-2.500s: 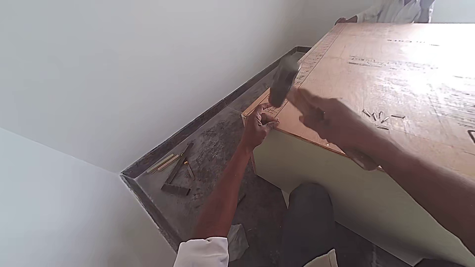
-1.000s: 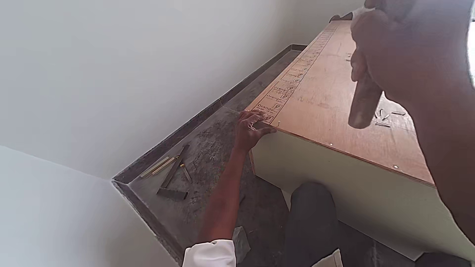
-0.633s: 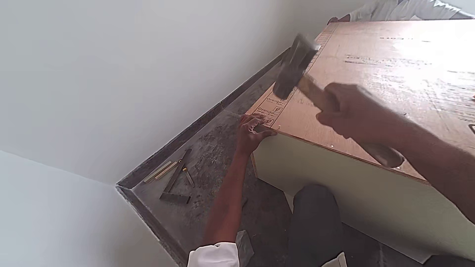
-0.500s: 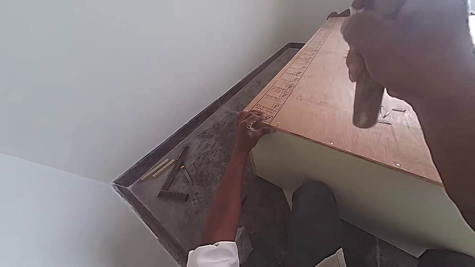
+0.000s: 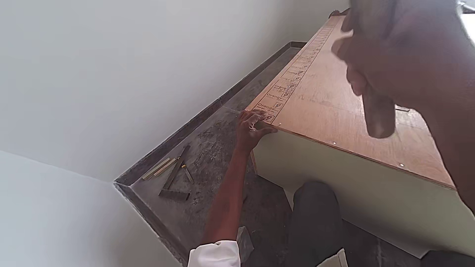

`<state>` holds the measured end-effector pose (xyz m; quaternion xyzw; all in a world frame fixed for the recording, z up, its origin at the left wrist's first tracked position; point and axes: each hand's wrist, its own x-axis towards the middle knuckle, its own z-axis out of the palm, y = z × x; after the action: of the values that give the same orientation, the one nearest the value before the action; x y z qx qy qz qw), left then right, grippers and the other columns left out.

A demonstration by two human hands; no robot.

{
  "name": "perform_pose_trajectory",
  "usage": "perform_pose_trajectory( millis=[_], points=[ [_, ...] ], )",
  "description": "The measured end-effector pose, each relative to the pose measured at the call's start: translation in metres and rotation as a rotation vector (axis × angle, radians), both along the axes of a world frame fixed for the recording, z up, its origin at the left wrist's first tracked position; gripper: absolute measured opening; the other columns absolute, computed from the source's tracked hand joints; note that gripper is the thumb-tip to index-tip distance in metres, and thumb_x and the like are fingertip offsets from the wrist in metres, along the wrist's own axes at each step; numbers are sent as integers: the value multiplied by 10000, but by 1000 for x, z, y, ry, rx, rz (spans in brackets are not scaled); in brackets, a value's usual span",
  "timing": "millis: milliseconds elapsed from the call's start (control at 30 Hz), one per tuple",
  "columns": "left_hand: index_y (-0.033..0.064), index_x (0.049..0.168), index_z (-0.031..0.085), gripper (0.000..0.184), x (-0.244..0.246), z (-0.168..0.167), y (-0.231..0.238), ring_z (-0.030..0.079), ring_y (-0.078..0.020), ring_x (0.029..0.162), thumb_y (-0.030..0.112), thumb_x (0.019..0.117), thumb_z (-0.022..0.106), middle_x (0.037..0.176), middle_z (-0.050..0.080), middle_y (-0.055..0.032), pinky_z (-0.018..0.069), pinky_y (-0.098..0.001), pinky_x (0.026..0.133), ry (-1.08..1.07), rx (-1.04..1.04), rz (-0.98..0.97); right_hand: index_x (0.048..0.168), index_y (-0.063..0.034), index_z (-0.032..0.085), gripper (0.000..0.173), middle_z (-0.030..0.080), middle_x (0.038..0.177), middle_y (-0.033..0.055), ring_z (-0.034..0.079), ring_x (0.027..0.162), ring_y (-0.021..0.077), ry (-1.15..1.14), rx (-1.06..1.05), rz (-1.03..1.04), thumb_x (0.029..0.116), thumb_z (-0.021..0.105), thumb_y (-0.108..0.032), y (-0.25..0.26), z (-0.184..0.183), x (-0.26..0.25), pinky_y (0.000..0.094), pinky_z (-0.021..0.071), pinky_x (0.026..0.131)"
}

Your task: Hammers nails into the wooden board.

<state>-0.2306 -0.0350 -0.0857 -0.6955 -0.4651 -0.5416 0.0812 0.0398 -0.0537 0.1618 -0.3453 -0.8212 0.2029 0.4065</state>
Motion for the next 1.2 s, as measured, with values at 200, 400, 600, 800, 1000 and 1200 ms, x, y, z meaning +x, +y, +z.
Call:
perform_pose_trajectory(
  millis=[200, 400, 600, 800, 1000, 1200],
  points=[
    [62, 1085, 777, 572, -6, 0, -2, 618, -237, 1249, 514, 743, 857, 1230, 733, -73, 375, -439, 1149, 40, -27, -12, 1077, -47, 518, 176, 571, 784, 113, 602, 664, 268, -734, -252, -20, 945, 635, -59, 21, -76, -9, 462, 495, 583],
    [61, 1082, 775, 567, -6, -4, 3, 630, -224, 1239, 514, 750, 856, 1214, 741, -69, 360, -449, 1167, 16, 14, -29, 1028, -80, 557, 130, 573, 669, 62, 558, 476, 173, -484, -293, -27, 963, 668, -80, 6, -38, 8, 358, 503, 439],
    [60, 1073, 778, 566, -6, -2, 1, 627, -225, 1231, 518, 750, 857, 1217, 740, -73, 390, -416, 1135, 23, 14, -18, 1135, -61, 515, 254, 558, 787, 34, 575, 534, 131, -220, -38, -47, 902, 614, -87, 12, -31, -12, 346, 530, 485],
    [46, 1074, 776, 565, -5, -4, -1, 634, -234, 1223, 508, 756, 849, 1197, 742, -86, 375, -437, 1148, 21, 14, -23, 1025, -103, 586, 150, 580, 710, 53, 597, 621, 205, -921, -212, -30, 931, 692, -53, 9, -71, 14, 397, 481, 538],
    [42, 1086, 763, 567, -8, -4, 2, 624, -230, 1240, 490, 754, 864, 1217, 732, -91, 368, -433, 1156, 34, 24, -36, 1051, -106, 591, 228, 573, 673, 90, 562, 527, 250, -489, -182, -400, 939, 758, -214, 2, -84, 134, 464, 466, 479],
    [53, 1118, 744, 617, -13, -6, 4, 590, -200, 1284, 544, 760, 851, 1269, 705, -79, 328, -441, 1185, 57, -8, -31, 1200, 0, 603, 585, 641, 937, 294, 634, 847, 506, -476, -64, -804, 893, 771, -468, 2, -127, 317, 736, 463, 706]
  ],
)
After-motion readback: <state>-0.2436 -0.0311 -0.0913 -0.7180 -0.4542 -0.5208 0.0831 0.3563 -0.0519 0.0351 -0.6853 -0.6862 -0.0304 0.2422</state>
